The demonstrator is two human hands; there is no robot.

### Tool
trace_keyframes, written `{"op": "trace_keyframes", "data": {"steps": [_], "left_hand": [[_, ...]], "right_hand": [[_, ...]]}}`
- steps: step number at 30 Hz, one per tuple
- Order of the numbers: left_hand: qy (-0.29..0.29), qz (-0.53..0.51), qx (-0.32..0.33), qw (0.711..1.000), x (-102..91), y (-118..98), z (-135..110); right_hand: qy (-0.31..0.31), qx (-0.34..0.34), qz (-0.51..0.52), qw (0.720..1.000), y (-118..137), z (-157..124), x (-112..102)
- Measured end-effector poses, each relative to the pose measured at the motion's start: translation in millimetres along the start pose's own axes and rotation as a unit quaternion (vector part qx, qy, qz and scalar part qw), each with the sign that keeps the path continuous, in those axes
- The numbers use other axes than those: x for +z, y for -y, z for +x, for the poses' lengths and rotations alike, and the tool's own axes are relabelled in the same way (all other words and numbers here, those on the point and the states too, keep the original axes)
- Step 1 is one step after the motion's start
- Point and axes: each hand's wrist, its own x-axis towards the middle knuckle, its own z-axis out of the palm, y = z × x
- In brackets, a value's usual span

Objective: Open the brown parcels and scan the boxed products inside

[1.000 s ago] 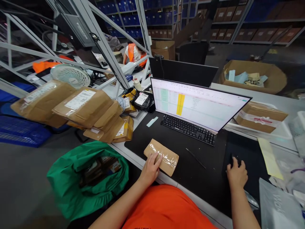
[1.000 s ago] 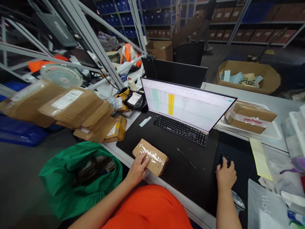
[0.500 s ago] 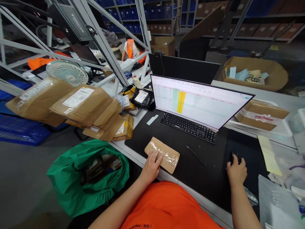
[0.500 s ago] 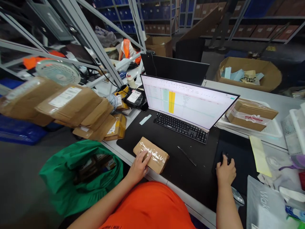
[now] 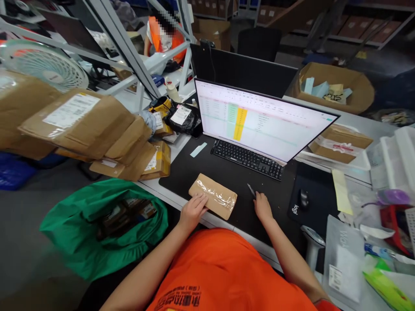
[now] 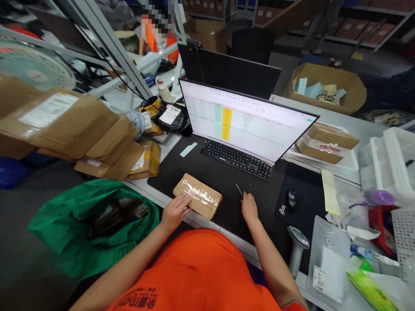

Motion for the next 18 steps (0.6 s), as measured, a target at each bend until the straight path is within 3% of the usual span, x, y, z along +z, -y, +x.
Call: {"op": "trace_keyframes", "data": {"steps": [2, 5, 7, 10, 14, 16, 18], "left_hand": [[0.014, -0.009, -0.010, 1.000, 1.5, 4, -4], [0.019, -0.012, -0.020, 1.000, 2.3, 9, -7], [0.025, -0.020, -0.026, 0.999, 2.5, 11, -8], [0.037, -0.045, -0.032, 0.998, 2.6, 14, -6], [0.020, -0.051, -0.023, 0.998, 3.2, 15, -7], [0.022, -0.058, -0.020, 0.998, 3.9, 15, -9], [0.035, -0.069, -0.030, 0.997, 4.8, 16, -11]], "right_hand": [[0.003, 0.000, 0.000, 1.000, 9, 1, -12], [0.005, -0.047, 0.008, 0.999, 37, -1, -49], [0.021, -0.115, -0.003, 0.993, 76, -6, -78], [0.062, -0.222, -0.091, 0.969, 153, -16, -110], [0.091, -0.285, -0.193, 0.934, 237, -20, -117], [0.098, -0.290, -0.214, 0.928, 256, -21, -114], [0.100, -0.296, -0.223, 0.923, 258, -23, -113]]}}
